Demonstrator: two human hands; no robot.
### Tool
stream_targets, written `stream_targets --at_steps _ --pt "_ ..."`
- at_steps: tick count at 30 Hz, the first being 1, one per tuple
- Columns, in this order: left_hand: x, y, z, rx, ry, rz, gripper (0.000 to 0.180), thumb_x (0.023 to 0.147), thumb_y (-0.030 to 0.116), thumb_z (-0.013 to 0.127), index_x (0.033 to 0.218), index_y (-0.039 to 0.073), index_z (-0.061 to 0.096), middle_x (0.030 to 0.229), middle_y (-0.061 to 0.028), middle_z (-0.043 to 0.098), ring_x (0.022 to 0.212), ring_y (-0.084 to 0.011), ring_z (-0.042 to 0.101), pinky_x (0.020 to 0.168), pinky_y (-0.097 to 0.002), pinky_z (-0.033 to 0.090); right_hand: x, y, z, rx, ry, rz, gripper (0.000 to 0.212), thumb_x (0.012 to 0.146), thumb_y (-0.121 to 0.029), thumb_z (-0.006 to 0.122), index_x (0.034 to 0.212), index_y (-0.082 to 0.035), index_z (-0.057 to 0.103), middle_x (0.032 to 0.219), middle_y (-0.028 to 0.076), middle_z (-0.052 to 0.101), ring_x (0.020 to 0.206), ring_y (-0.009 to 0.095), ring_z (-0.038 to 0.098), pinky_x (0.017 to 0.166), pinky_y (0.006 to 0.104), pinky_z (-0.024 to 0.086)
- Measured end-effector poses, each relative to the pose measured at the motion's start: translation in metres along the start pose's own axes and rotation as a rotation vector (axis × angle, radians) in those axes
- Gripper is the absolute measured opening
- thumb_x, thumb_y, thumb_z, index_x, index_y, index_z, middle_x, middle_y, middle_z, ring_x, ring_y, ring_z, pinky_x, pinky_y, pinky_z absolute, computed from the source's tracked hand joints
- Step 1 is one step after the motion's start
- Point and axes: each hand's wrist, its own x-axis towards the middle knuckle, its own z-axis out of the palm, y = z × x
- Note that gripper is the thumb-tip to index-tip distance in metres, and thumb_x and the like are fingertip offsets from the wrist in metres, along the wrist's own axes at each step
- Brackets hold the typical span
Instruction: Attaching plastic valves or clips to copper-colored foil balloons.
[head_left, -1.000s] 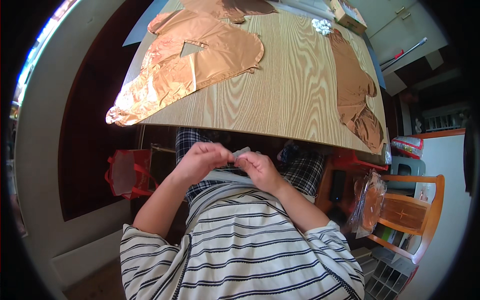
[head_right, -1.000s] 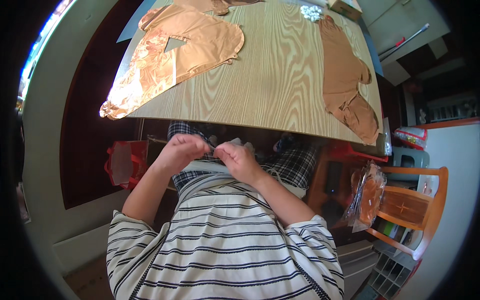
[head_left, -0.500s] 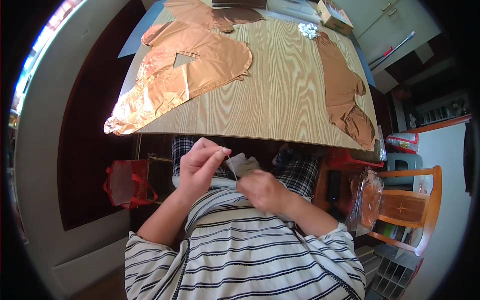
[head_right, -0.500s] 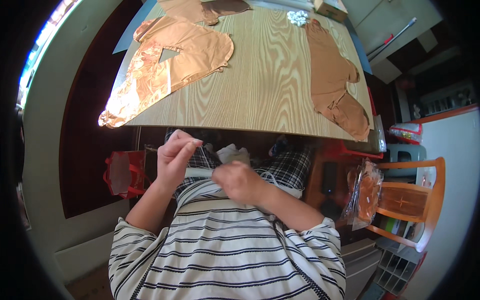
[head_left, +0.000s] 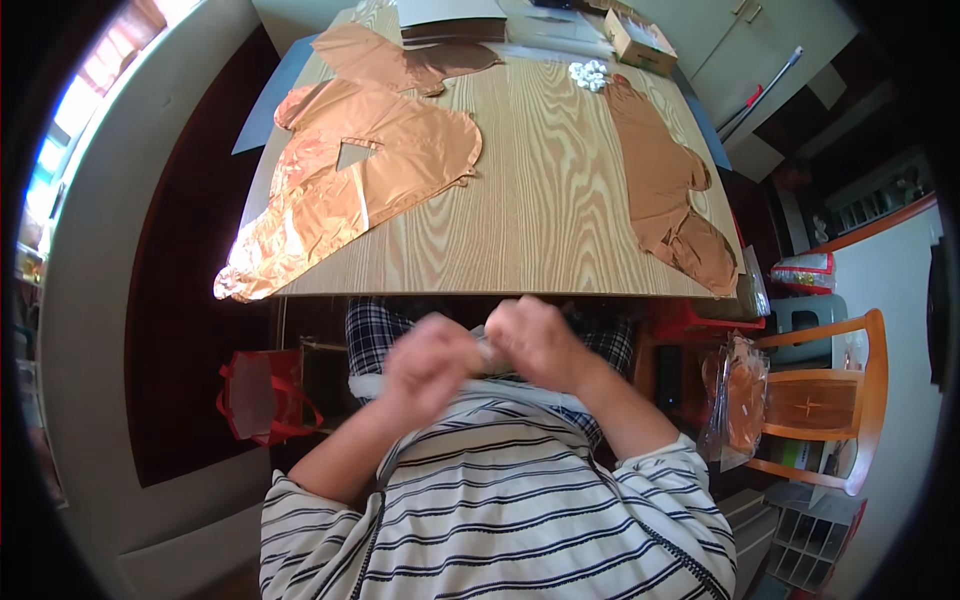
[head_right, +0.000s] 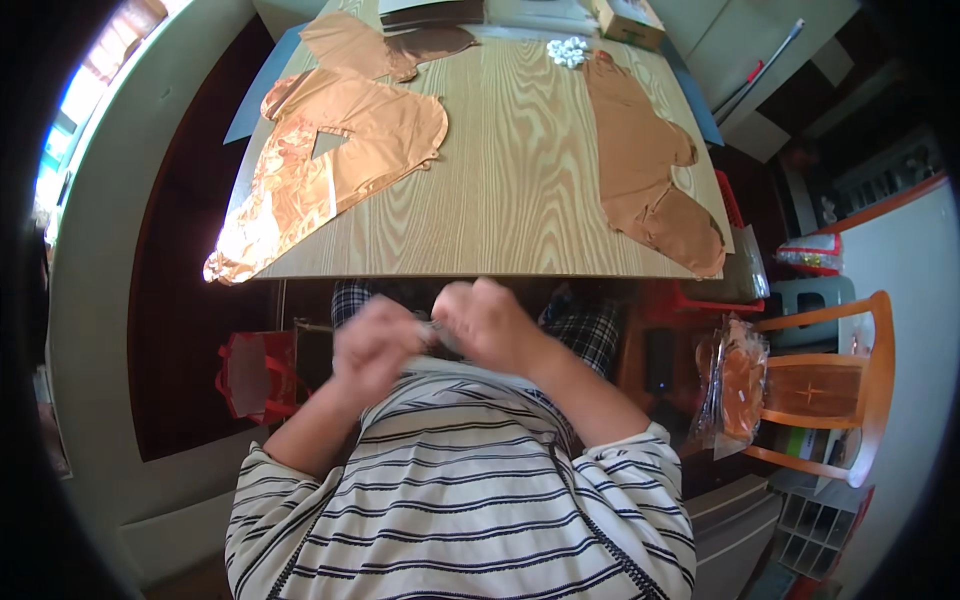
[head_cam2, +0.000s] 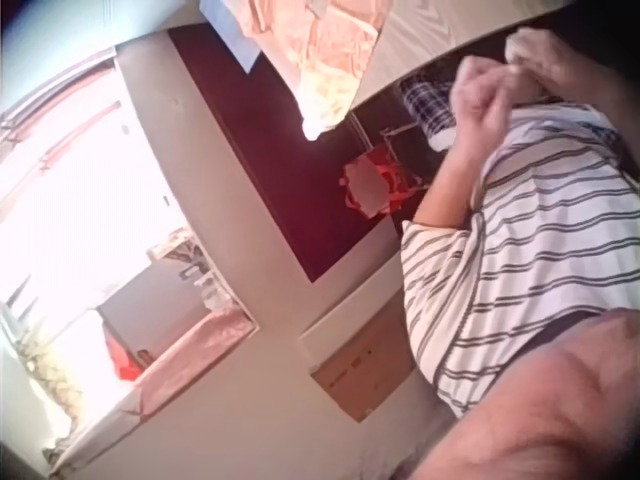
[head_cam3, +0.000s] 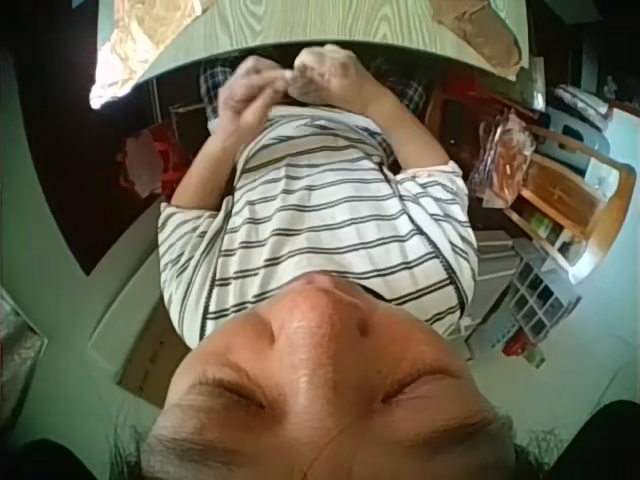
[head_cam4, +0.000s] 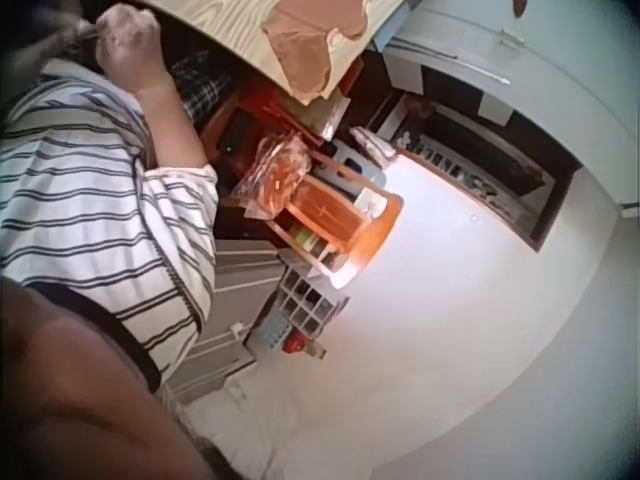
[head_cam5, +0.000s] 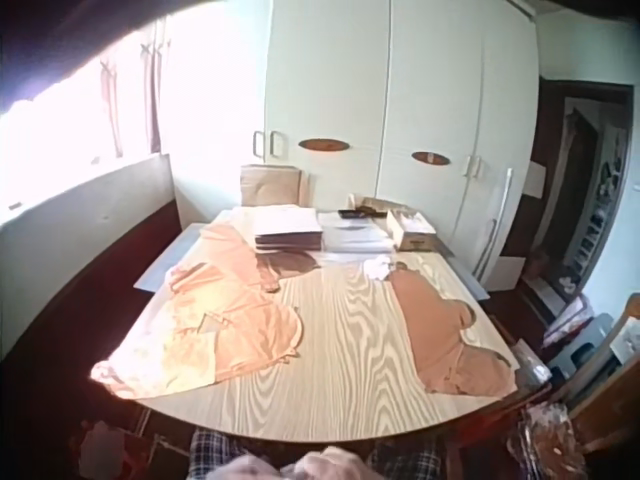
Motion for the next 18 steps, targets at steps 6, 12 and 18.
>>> stream_targets --at_steps 6,12,18 --pt "-0.008 -0.010 0.005 0.221 -0.186 0.009 0.018 0.077 -0.002 0.067 0.094 0.003 0.071 0.085 -0.0103 0.061 0.073 -0.0220 0.059 0.063 -0.0304 0.047 0.001 -0.027 -0.004 0.387 -0.024 0.262 0.013 0.091 -0.014 0.058 0.082 -0.005 0.057 0.070 0.012 0.058 0.065 0.033 0.060 0.060 0.0404 0.048" --pt "0.015 -0.005 -0.012 0.197 0.001 -0.061 0.017 0.082 -0.005 0.063 0.094 0.004 0.071 0.084 -0.0086 0.060 0.071 -0.0172 0.056 0.063 -0.0287 0.046 -0.015 -0.026 0.006 0.136 -0.161 0.059 0.013 0.092 -0.014 0.056 0.083 -0.004 0.057 0.073 0.013 0.061 0.069 0.032 0.062 0.066 0.0386 0.049" --pt "0.011 0.006 -0.007 -0.245 -0.003 -0.248 0.014 0.086 -0.002 0.063 0.095 0.003 0.072 0.083 -0.0049 0.060 0.075 -0.0126 0.054 0.066 -0.0258 0.044 -0.010 0.004 0.003 0.031 -0.066 0.093 0.012 0.090 -0.017 0.058 0.083 -0.007 0.058 0.072 0.010 0.057 0.069 0.032 0.059 0.062 0.0419 0.046"
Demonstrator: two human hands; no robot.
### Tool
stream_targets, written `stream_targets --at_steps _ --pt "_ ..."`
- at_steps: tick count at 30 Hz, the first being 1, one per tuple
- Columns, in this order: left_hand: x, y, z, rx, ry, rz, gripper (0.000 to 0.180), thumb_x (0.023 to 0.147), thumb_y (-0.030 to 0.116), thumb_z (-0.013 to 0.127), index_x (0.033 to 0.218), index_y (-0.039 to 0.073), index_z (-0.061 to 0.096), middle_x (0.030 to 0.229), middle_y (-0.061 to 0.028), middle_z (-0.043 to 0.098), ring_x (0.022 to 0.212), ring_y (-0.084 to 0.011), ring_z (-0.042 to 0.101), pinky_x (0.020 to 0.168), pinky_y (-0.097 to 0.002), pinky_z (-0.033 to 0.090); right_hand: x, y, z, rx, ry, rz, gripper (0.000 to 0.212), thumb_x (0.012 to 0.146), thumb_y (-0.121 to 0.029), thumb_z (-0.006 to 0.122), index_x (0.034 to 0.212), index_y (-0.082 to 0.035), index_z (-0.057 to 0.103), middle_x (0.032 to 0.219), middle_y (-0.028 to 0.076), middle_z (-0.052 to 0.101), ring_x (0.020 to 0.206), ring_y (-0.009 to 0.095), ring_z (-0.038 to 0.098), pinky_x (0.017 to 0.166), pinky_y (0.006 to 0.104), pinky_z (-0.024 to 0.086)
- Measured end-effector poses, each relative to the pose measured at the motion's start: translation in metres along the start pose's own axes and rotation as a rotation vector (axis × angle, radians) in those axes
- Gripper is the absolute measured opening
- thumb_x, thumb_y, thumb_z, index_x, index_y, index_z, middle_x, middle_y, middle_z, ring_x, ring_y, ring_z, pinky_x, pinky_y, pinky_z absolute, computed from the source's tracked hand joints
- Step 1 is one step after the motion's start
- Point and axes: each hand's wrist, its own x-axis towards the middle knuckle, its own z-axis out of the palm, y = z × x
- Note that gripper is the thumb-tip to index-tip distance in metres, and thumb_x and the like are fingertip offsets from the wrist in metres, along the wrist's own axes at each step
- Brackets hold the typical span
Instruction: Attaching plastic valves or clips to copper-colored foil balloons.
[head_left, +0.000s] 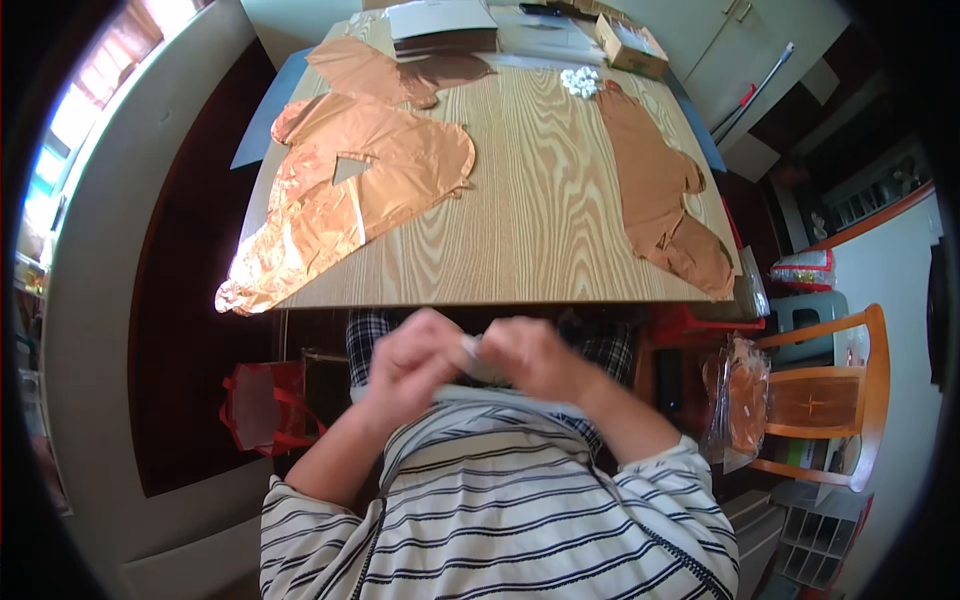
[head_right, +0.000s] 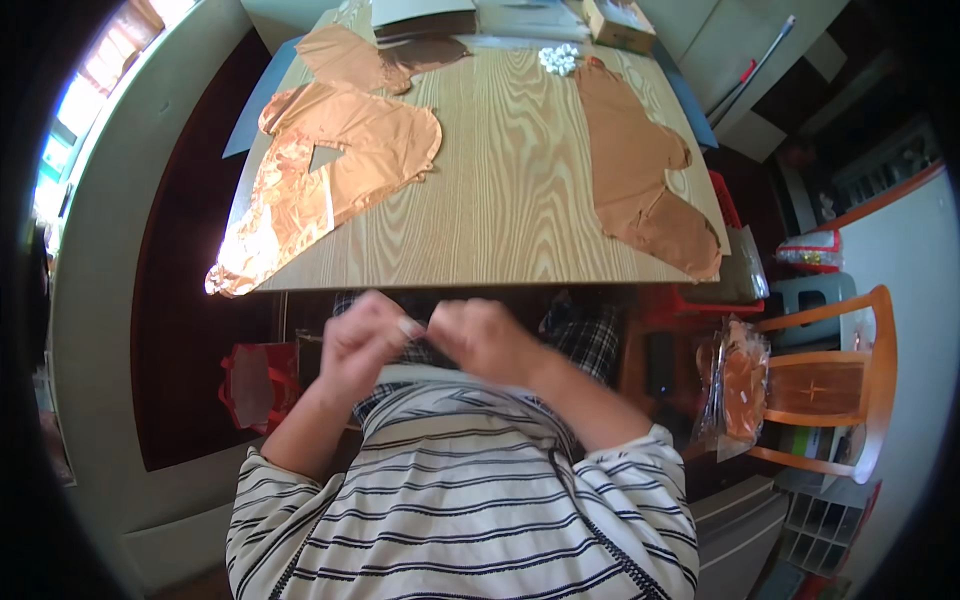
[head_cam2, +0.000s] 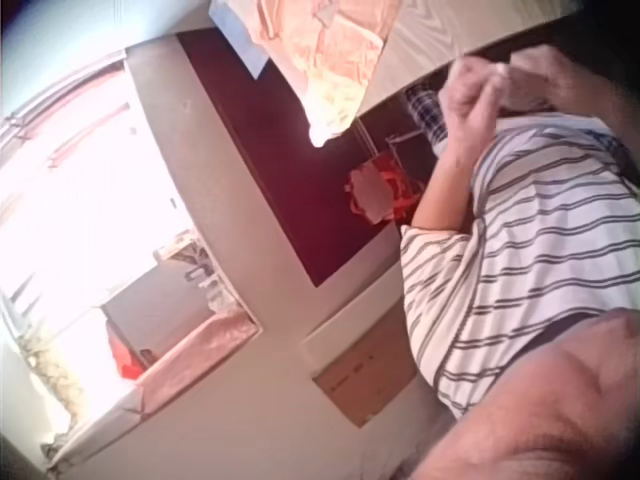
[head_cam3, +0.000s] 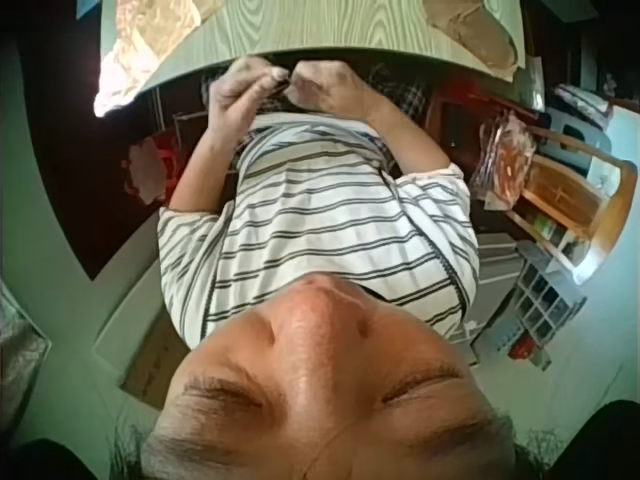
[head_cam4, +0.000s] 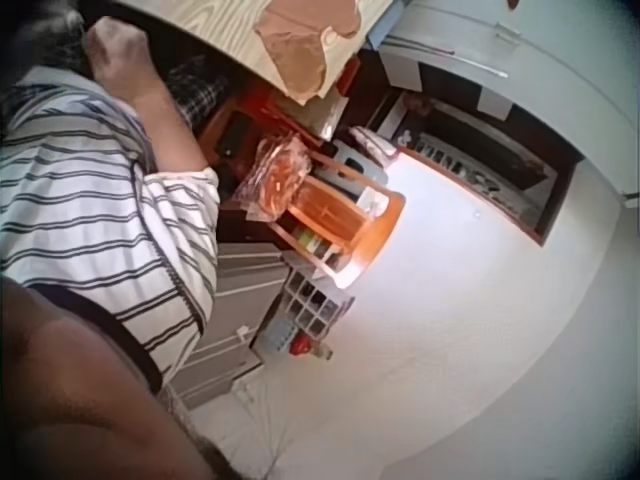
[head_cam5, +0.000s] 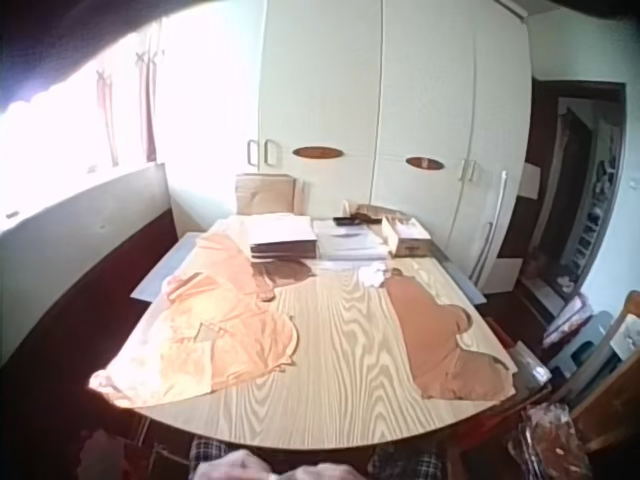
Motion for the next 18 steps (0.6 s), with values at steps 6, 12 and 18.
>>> stream_targets --at_steps 6,12,18 --pt "-0.010 -0.011 0.010 0.285 -0.258 0.153 0.020 0.075 -0.003 0.063 0.093 0.003 0.070 0.087 -0.0102 0.061 0.075 -0.0201 0.060 0.064 -0.0300 0.048 0.008 -0.025 -0.025 0.097 0.141 0.007 0.014 0.093 -0.015 0.057 0.083 -0.006 0.056 0.072 0.010 0.055 0.068 0.030 0.057 0.066 0.0378 0.046" --pt "0.011 -0.015 -0.010 0.587 -0.035 0.230 0.023 0.078 -0.003 0.064 0.098 0.005 0.071 0.082 -0.0091 0.060 0.070 -0.0237 0.058 0.064 -0.0307 0.049 -0.011 -0.042 -0.004 0.092 -0.017 -0.185 0.005 0.083 -0.011 0.061 0.081 -0.007 0.057 0.071 0.011 0.057 0.064 0.032 0.056 0.062 0.0412 0.045" --pt "0.018 0.013 -0.007 0.254 -0.003 0.254 0.018 0.080 -0.004 0.065 0.095 0.005 0.072 0.085 -0.0078 0.060 0.072 -0.0192 0.058 0.063 -0.0301 0.048 -0.006 -0.015 -0.007 0.047 -0.014 -0.153 0.002 0.082 -0.008 0.058 0.080 -0.007 0.058 0.074 0.012 0.057 0.066 0.031 0.057 0.061 0.0403 0.045"
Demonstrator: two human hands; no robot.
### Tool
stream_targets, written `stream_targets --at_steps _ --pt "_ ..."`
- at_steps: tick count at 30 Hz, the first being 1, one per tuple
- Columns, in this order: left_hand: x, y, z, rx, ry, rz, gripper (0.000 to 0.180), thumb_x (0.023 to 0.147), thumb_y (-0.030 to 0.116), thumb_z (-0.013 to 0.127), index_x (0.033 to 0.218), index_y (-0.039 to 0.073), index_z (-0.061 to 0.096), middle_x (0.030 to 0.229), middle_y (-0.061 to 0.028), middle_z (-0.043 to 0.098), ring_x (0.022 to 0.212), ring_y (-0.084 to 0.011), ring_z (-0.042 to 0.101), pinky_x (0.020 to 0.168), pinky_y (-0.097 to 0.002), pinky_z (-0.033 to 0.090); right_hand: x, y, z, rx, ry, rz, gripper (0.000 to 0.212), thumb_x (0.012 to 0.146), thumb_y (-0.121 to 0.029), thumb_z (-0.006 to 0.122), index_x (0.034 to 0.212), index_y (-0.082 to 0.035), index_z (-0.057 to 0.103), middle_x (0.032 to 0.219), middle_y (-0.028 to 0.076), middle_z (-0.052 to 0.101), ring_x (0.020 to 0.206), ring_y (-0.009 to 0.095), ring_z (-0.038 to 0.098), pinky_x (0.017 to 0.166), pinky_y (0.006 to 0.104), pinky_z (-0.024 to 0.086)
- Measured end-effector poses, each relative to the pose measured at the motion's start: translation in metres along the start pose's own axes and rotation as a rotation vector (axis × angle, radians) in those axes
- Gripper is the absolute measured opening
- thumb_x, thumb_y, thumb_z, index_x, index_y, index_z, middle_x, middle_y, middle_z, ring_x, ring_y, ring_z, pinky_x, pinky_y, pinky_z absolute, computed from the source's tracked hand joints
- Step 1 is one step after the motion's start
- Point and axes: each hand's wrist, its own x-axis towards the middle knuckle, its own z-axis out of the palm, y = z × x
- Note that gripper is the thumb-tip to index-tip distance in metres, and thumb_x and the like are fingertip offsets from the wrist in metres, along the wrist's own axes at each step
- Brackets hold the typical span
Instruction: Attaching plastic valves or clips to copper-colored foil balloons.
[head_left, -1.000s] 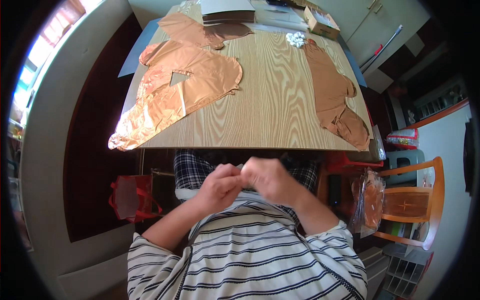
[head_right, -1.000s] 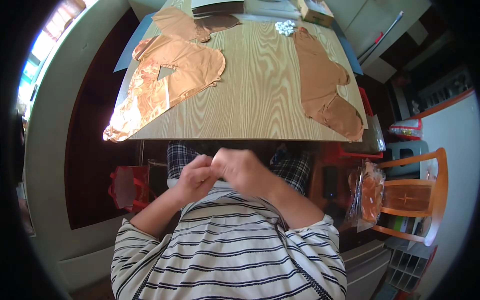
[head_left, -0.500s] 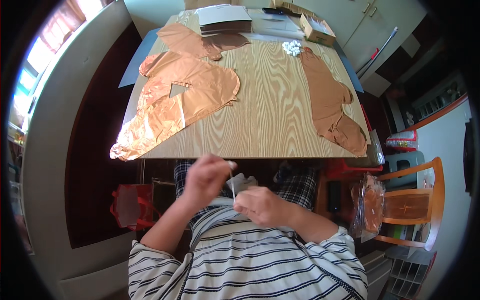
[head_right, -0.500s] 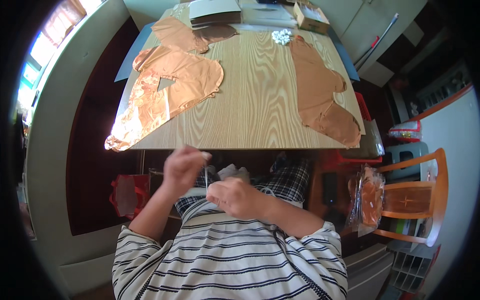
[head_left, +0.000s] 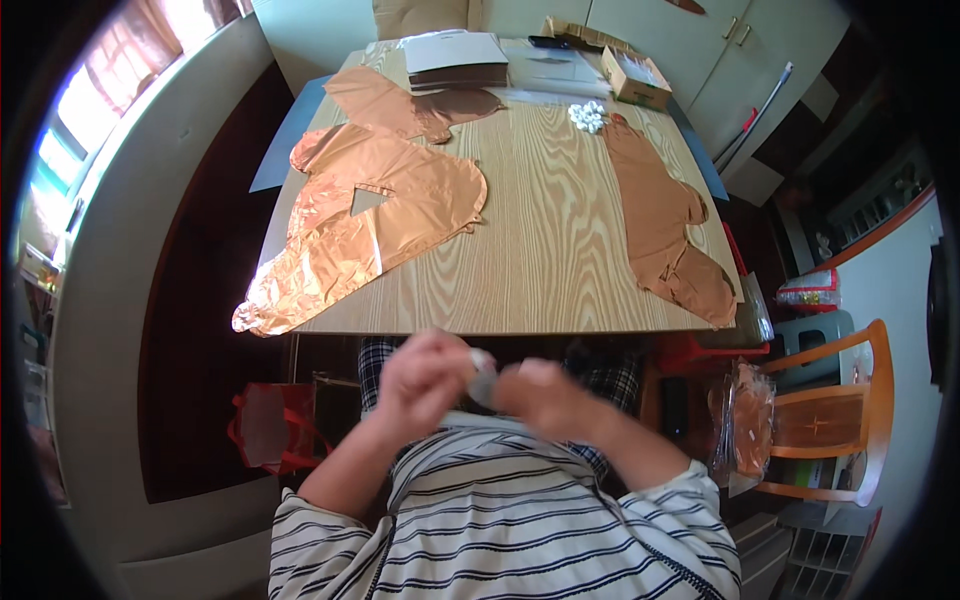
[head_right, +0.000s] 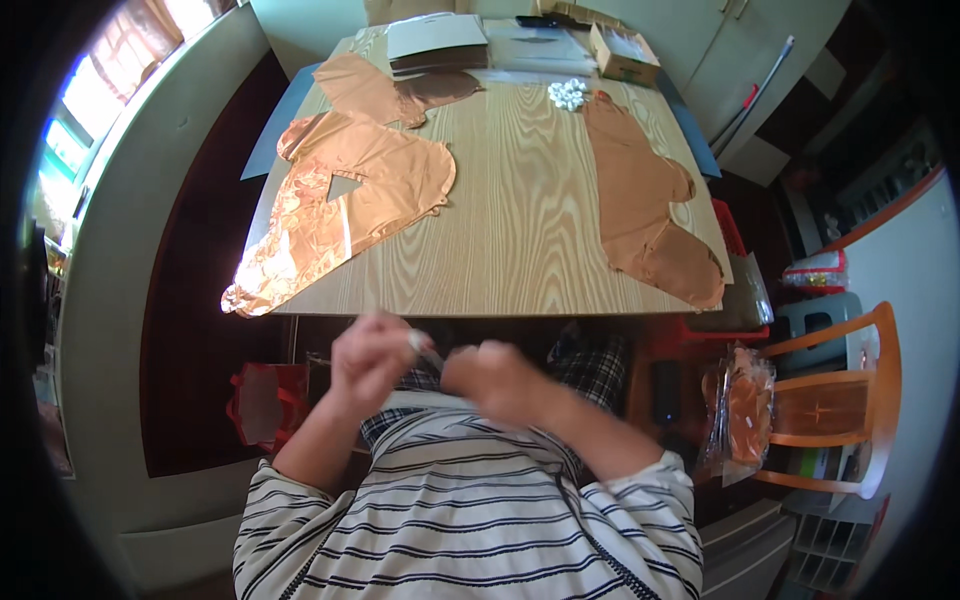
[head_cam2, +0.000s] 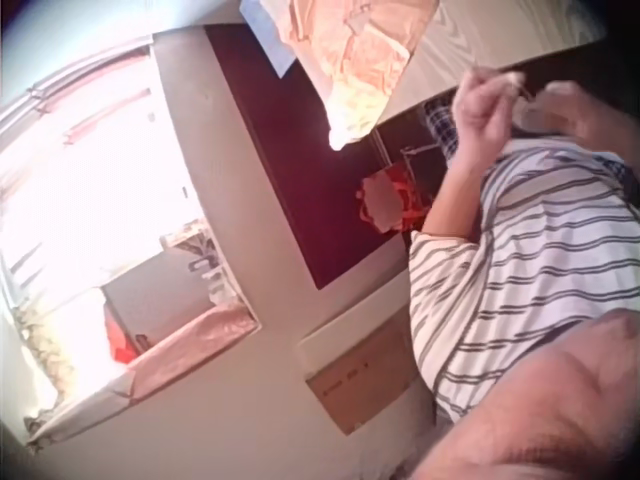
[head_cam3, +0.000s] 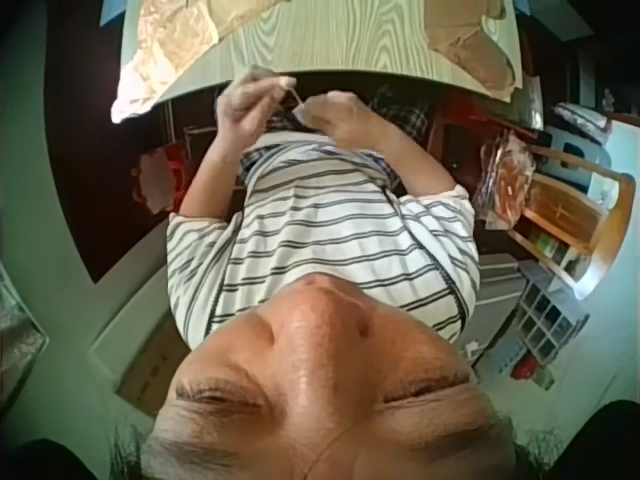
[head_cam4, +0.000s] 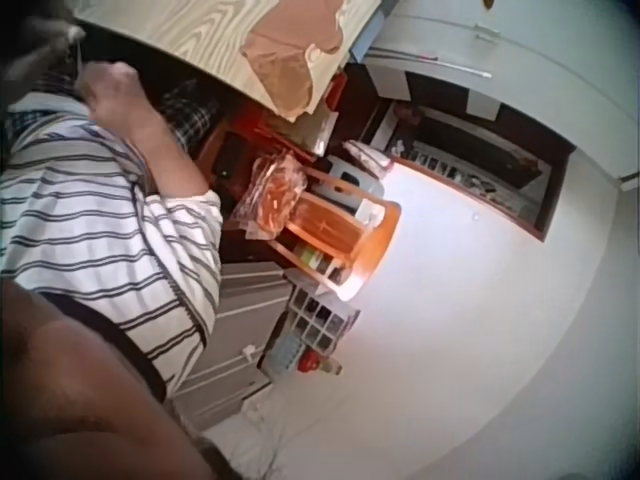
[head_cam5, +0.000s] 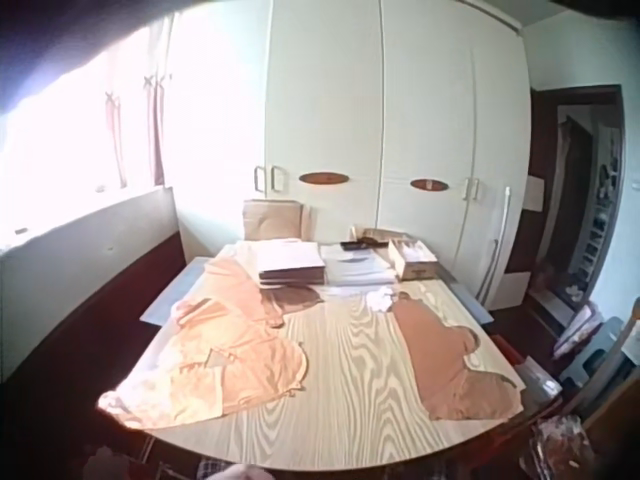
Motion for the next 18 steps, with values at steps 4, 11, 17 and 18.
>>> stream_targets --at_steps 4,11,17,18 --pt "-0.026 -0.020 0.012 0.215 -0.202 0.037 0.022 0.082 -0.006 0.062 0.099 0.005 0.071 0.084 -0.0084 0.060 0.073 -0.0177 0.058 0.063 -0.0284 0.048 0.011 -0.021 -0.020 -0.018 -0.018 -0.107 0.004 0.088 -0.007 0.056 0.084 -0.005 0.059 0.075 0.010 0.057 0.070 0.029 0.058 0.062 0.0392 0.047" --pt "-0.008 -0.014 0.001 0.279 -0.070 0.050 0.023 0.077 -0.007 0.066 0.096 0.004 0.071 0.082 -0.0089 0.060 0.068 -0.0192 0.058 0.060 -0.0280 0.048 0.006 -0.025 -0.006 0.055 -0.156 0.003 0.009 0.089 -0.015 0.055 0.083 -0.009 0.058 0.073 0.011 0.057 0.069 0.032 0.059 0.064 0.0406 0.046" --pt "0.003 0.005 0.003 0.258 -0.010 0.030 0.028 0.075 -0.005 0.068 0.099 0.007 0.073 0.085 -0.0075 0.061 0.070 -0.0187 0.060 0.061 -0.0284 0.049 0.016 -0.004 -0.009 0.069 -0.015 0.114 0.015 0.091 -0.017 0.058 0.080 -0.006 0.056 0.068 0.013 0.056 0.065 0.033 0.058 0.060 0.0407 0.046" --pt "0.001 -0.006 0.001 0.227 0.000 -0.053 0.025 0.075 -0.005 0.067 0.097 0.007 0.072 0.085 -0.0078 0.061 0.072 -0.0208 0.061 0.063 -0.0296 0.050 0.012 -0.009 0.000 0.104 -0.105 0.033 0.016 0.092 -0.018 0.057 0.081 -0.007 0.056 0.068 0.014 0.057 0.064 0.032 0.059 0.058 0.0414 0.046"
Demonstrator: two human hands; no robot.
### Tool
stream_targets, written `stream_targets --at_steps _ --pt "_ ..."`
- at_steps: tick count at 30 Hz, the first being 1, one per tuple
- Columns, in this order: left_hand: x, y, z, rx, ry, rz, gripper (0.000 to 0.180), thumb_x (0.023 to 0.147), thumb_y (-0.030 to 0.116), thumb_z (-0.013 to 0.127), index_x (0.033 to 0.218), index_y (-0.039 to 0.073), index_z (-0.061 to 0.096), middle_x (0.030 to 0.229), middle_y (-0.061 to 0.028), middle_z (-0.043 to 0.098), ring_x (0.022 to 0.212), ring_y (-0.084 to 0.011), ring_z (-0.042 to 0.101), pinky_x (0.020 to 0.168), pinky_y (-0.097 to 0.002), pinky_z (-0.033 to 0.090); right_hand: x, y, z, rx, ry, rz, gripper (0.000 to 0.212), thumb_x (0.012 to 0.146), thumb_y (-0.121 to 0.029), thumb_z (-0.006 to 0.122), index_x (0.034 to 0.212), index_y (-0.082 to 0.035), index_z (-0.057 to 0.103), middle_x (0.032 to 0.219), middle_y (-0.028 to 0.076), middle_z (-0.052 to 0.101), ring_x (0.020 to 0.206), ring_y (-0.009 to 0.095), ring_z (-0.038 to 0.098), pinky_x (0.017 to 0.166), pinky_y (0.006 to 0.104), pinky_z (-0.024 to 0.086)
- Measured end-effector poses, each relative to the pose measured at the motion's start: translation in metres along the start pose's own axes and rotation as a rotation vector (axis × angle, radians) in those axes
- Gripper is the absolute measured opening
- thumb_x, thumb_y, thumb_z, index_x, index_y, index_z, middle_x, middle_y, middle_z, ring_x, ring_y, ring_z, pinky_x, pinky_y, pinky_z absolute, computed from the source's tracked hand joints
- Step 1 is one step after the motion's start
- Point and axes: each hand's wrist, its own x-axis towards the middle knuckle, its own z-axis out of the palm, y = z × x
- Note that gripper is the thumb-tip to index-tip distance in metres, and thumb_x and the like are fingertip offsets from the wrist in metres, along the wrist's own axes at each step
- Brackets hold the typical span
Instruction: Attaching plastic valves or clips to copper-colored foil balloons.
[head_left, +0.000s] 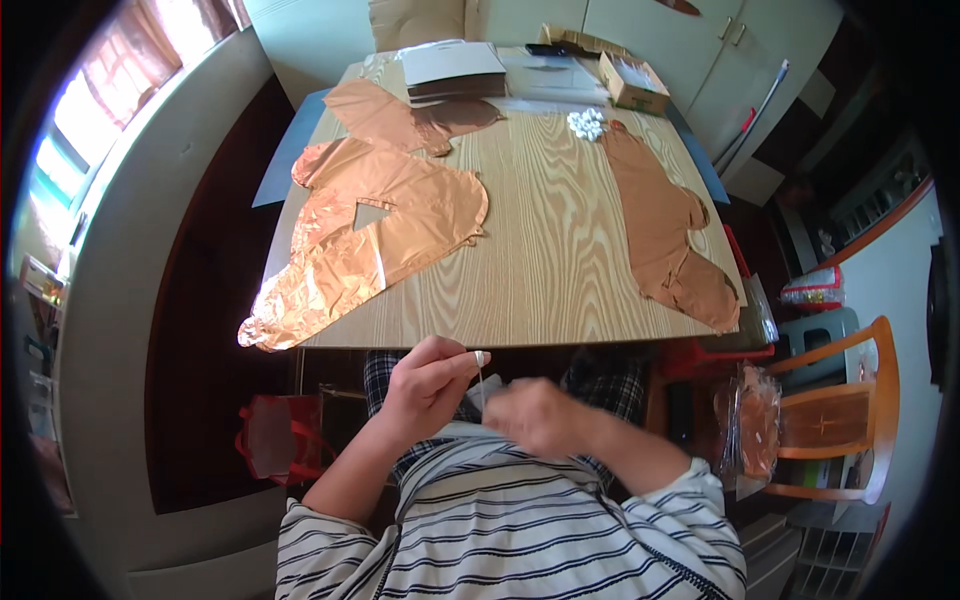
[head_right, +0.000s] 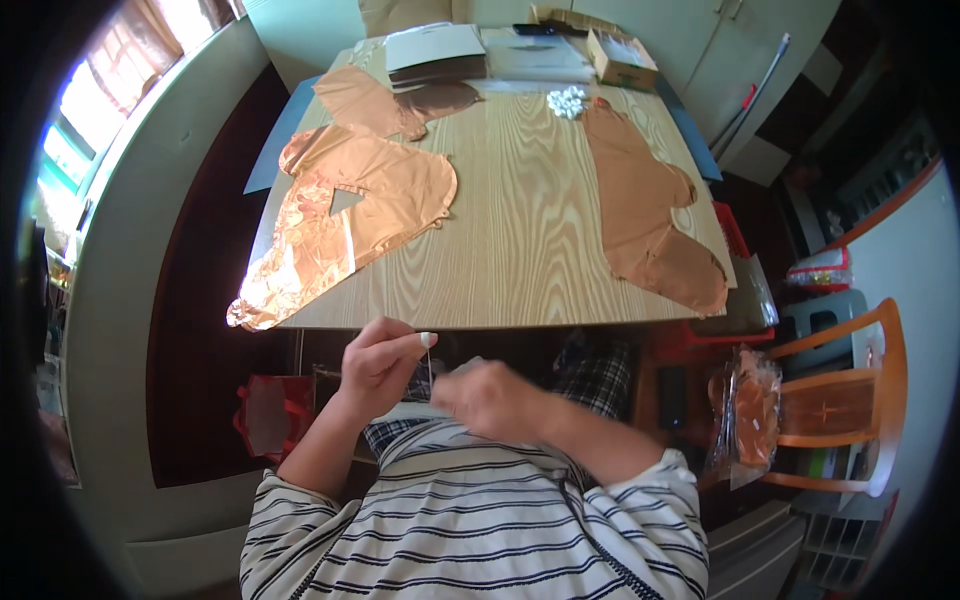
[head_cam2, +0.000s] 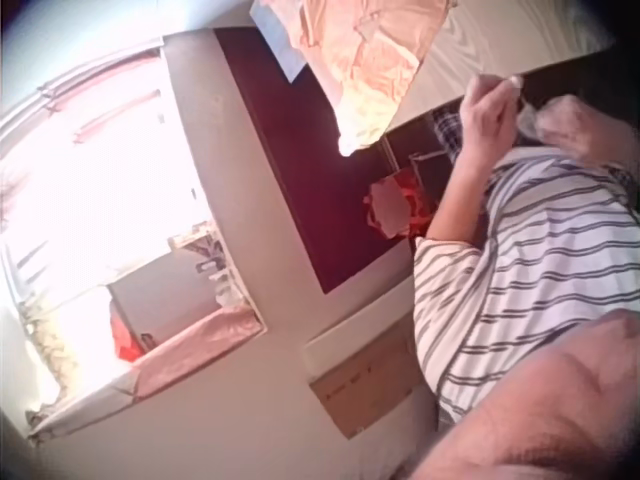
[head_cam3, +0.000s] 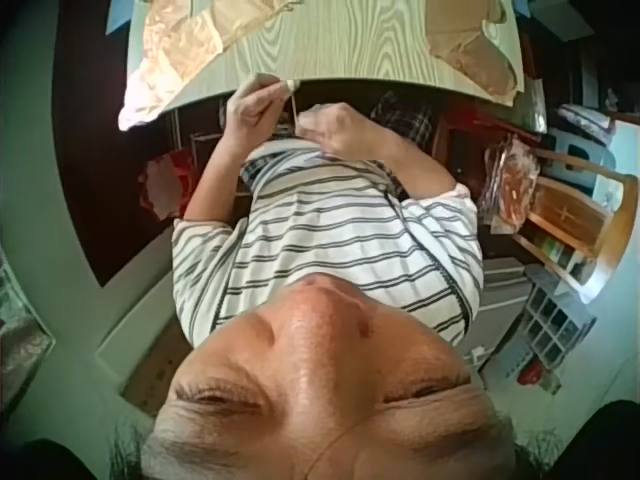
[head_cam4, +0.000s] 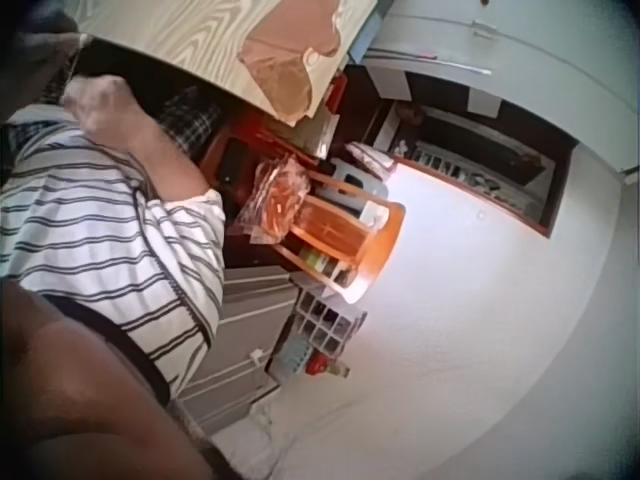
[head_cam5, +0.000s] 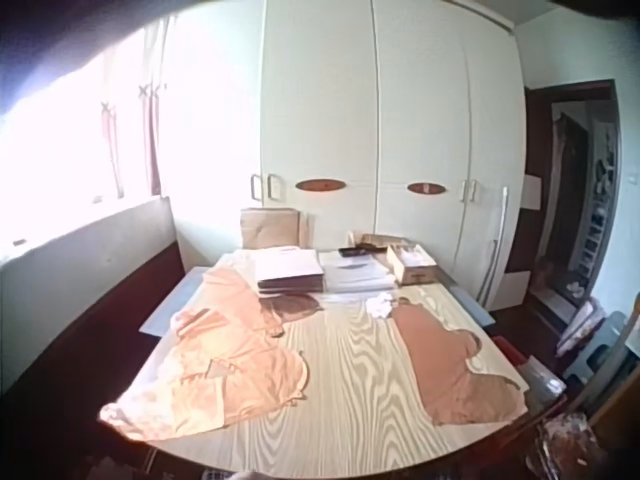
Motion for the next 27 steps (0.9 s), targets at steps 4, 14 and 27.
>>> stream_targets --at_steps 4,14,27 --pt "-0.025 -0.003 0.013 -0.062 -0.269 0.178 0.035 0.068 -0.009 0.065 0.098 0.007 0.071 0.088 -0.0071 0.060 0.075 -0.0240 0.059 0.067 -0.0325 0.050 0.011 -0.007 -0.027 -0.042 0.235 0.128 0.016 0.091 -0.018 0.059 0.082 -0.006 0.057 0.068 0.014 0.057 0.065 0.033 0.060 0.058 0.0419 0.047" --pt "-0.005 0.010 0.004 -0.120 -0.177 0.164 0.027 0.072 -0.006 0.066 0.095 0.006 0.072 0.081 -0.0082 0.062 0.070 -0.0226 0.062 0.062 -0.0309 0.050 0.011 0.004 -0.024 -0.122 0.191 0.060 0.004 0.084 -0.011 0.061 0.083 -0.008 0.059 0.068 0.010 0.059 0.063 0.029 0.060 0.063 0.0403 0.047" --pt "-0.002 -0.015 0.003 -0.057 -0.160 0.057 0.019 0.080 -0.006 0.065 0.096 0.003 0.070 0.085 -0.0089 0.060 0.074 -0.0199 0.060 0.065 -0.0278 0.049 0.007 -0.012 -0.010 -0.086 0.079 -0.103 0.010 0.083 -0.013 0.061 0.077 -0.007 0.055 0.069 0.010 0.057 0.060 0.030 0.056 0.061 0.0416 0.045"
